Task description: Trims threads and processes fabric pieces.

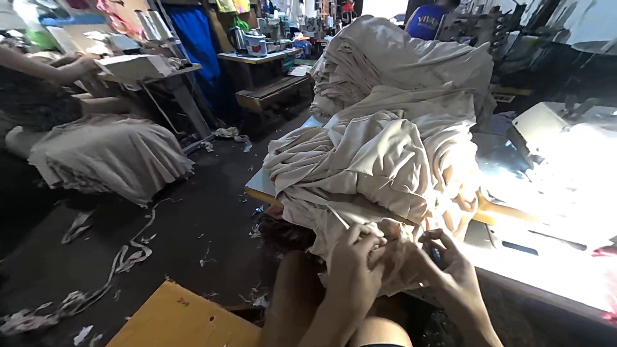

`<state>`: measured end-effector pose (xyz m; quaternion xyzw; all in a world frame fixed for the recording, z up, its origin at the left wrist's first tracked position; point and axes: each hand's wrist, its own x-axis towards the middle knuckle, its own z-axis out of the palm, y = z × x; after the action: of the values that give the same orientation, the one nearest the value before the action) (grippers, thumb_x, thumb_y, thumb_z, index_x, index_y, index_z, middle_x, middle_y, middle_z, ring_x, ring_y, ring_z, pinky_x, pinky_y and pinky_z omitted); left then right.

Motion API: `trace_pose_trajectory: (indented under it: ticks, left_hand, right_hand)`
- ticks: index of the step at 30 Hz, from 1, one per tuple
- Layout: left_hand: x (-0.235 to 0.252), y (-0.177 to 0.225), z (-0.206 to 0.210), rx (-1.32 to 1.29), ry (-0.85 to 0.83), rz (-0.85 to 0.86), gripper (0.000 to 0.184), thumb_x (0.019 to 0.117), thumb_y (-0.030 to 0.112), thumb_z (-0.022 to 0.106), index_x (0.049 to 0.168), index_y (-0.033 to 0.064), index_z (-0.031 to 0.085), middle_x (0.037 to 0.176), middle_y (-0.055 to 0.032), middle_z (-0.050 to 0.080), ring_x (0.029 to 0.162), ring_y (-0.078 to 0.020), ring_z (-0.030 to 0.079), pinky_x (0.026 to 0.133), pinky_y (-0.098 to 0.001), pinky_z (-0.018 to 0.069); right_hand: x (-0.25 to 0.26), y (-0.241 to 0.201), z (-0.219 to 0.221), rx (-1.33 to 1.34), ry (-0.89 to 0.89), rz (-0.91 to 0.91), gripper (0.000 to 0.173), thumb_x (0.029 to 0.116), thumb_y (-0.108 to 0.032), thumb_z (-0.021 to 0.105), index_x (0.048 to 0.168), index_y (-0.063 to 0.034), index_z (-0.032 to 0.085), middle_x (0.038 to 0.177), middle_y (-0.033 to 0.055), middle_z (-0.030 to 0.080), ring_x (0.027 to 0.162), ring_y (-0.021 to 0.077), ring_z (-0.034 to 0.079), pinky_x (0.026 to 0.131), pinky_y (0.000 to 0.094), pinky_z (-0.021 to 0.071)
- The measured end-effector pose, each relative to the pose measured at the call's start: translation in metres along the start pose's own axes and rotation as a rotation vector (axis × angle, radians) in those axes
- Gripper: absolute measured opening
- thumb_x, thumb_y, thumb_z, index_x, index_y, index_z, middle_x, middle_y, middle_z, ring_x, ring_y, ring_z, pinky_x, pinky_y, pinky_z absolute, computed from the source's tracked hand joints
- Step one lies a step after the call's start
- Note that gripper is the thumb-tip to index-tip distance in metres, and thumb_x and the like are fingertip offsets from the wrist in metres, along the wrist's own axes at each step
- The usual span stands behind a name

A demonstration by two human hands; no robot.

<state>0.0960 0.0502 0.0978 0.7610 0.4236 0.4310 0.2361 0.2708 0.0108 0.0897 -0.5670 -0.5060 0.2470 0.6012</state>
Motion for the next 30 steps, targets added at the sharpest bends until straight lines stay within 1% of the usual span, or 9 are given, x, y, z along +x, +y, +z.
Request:
trace_pose_trajectory:
  ticks: [2,4,7,11,16,20,26,28,30]
  left_hand:
    - [0.007,0.005,0.021,0.159,-0.019,-0.042,0.019,0.0895,0.031,0.074,0.099,0.0153,0.08,0.109,-0.0023,0.071,0.091,-0.0157,0.069,0.076,-0.0349,0.0582]
    - [0.011,0.009,0.031,0.195,-0.05,-0.07,0.019,0.0883,0.029,0.074,0.097,0.0133,0.08,0.11,-0.0037,0.07,0.095,-0.0194,0.069,0.078,-0.0389,0.058]
    - [0.012,-0.002,0.017,-0.137,0.013,-0.089,0.014,0.0895,0.022,0.073,0.091,0.0088,0.077,0.102,-0.0023,0.071,0.09,-0.0107,0.068,0.08,-0.0303,0.0586]
    - [-0.003,-0.033,-0.049,-0.448,0.081,-0.197,0.012,0.0942,0.017,0.069,0.094,0.0061,0.074,0.085,0.0008,0.072,0.076,-0.007,0.069,0.072,-0.0266,0.06]
    - [-0.056,-0.06,-0.135,-0.324,0.255,-0.328,0.012,0.0938,0.017,0.068,0.09,0.0072,0.074,0.077,0.0041,0.071,0.065,-0.0046,0.066,0.06,-0.0218,0.0577]
    - [-0.092,-0.06,-0.175,-0.263,0.315,-0.323,0.011,0.0969,0.014,0.063,0.092,0.0115,0.073,0.08,0.0076,0.072,0.066,-0.0017,0.066,0.061,-0.0179,0.0569]
    - [-0.121,-0.059,-0.207,-0.262,0.36,-0.308,0.012,0.0987,0.022,0.065,0.094,0.0178,0.075,0.082,0.0105,0.072,0.068,-0.0005,0.065,0.063,-0.0174,0.0563]
    - [-0.133,-0.071,-0.225,-0.017,0.446,-0.346,0.017,0.0994,0.023,0.063,0.097,0.0096,0.072,0.083,0.0067,0.071,0.07,-0.0007,0.065,0.065,-0.0185,0.0564]
    - [-0.149,-0.091,-0.247,0.32,0.546,-0.373,0.028,0.0984,0.024,0.065,0.112,0.0003,0.071,0.101,-0.0106,0.072,0.085,-0.0113,0.069,0.074,-0.028,0.0592]
  right_hand:
    - [0.002,-0.003,-0.003,0.155,0.02,0.114,0.019,0.0927,-0.021,0.064,0.106,-0.0074,0.063,0.072,-0.0057,0.064,0.051,0.0003,0.052,0.046,0.0163,0.0434]
    - [0.006,-0.002,-0.005,0.203,-0.043,0.167,0.017,0.0933,-0.016,0.06,0.106,-0.0073,0.066,0.074,-0.0046,0.065,0.053,0.0009,0.052,0.047,0.017,0.0434]
    - [0.011,0.009,-0.01,0.115,-0.171,0.112,0.017,0.0904,-0.016,0.061,0.102,-0.0085,0.071,0.08,-0.0043,0.069,0.062,0.0021,0.06,0.053,0.0178,0.0481]
    - [0.014,0.016,-0.014,0.054,-0.215,0.114,0.016,0.0904,-0.019,0.063,0.099,-0.0091,0.073,0.082,-0.0036,0.071,0.068,0.0035,0.064,0.058,0.0193,0.0522]
    - [0.014,0.013,-0.01,0.05,-0.204,0.066,0.015,0.0893,-0.019,0.065,0.099,-0.01,0.073,0.085,-0.0049,0.072,0.07,0.0017,0.065,0.059,0.0173,0.0529]
    - [0.011,0.003,-0.002,0.007,-0.204,-0.066,0.021,0.0898,-0.027,0.067,0.103,-0.0108,0.071,0.088,-0.007,0.072,0.072,-0.0004,0.066,0.06,0.0155,0.0549]
    - [0.016,-0.035,0.005,-0.221,-0.174,-0.23,0.038,0.0923,-0.043,0.069,0.107,-0.0086,0.071,0.076,-0.0082,0.063,0.057,-0.0056,0.049,0.049,0.0123,0.0405]
    - [0.014,-0.042,0.004,-0.298,-0.187,-0.277,0.036,0.0913,-0.042,0.07,0.104,-0.0087,0.071,0.076,-0.007,0.063,0.058,-0.0061,0.048,0.05,0.0125,0.0399]
    - [0.006,-0.039,0.006,-0.385,-0.307,-0.363,0.029,0.0899,-0.034,0.072,0.105,-0.0087,0.073,0.077,-0.0014,0.068,0.06,0.0017,0.056,0.052,0.0214,0.0479]
